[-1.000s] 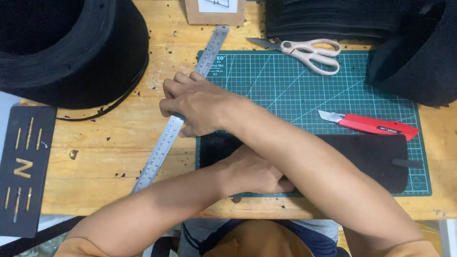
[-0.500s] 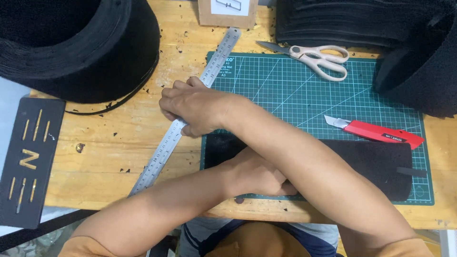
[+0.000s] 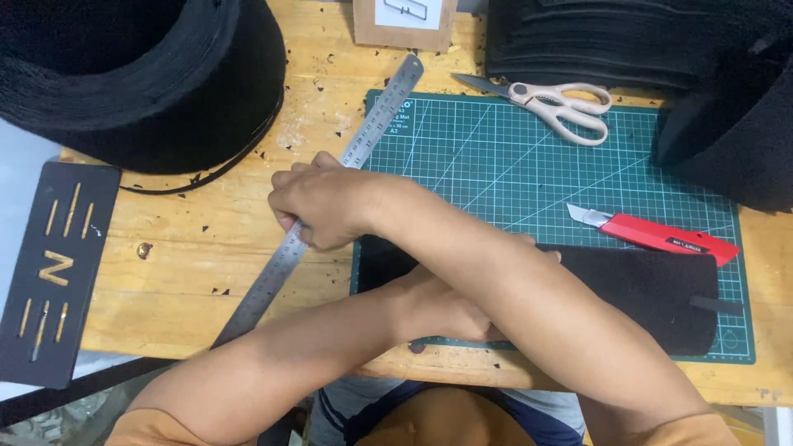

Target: Measuring and cutting strips of black fabric using a ruler and a utility knife on a cutting mat.

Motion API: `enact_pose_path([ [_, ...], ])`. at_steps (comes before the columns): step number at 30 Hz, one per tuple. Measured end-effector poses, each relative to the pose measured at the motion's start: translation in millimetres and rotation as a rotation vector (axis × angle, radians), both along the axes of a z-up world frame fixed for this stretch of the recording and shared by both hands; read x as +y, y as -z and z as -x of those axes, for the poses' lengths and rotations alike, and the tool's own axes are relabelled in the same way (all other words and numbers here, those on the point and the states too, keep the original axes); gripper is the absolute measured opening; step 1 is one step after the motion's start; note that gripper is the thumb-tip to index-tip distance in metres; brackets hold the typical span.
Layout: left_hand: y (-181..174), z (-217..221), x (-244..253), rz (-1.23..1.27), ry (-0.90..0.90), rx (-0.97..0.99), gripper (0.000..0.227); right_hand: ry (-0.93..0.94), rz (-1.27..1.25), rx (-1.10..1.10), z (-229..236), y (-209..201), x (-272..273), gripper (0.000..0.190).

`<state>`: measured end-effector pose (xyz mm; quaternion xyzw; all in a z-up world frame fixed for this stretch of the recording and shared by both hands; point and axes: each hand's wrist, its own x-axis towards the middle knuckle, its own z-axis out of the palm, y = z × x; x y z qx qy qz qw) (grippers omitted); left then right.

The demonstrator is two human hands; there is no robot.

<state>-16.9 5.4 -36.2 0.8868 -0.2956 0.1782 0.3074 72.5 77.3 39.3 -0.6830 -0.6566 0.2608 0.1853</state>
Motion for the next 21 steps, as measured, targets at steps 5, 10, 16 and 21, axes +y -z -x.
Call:
enact_pose_path([
  [5,1,-2,6,-0.039,-0.001,-0.002,0.036,-0.011,-0.051,0.087,1,-17,-11,0.004],
  [10,-3,-3,-5,-0.070,0.021,-0.006,0.039,-0.008,-0.233,0.047,12,-38,-28,0.004],
  [16,-12,-3,-8,-0.125,0.029,-0.021,0.044,0.026,-0.452,0.005,23,-81,-61,0.010],
  [21,-18,0,-12,-0.168,0.038,-0.028,0.048,0.128,-0.694,0.059,19,-135,-108,0.005],
])
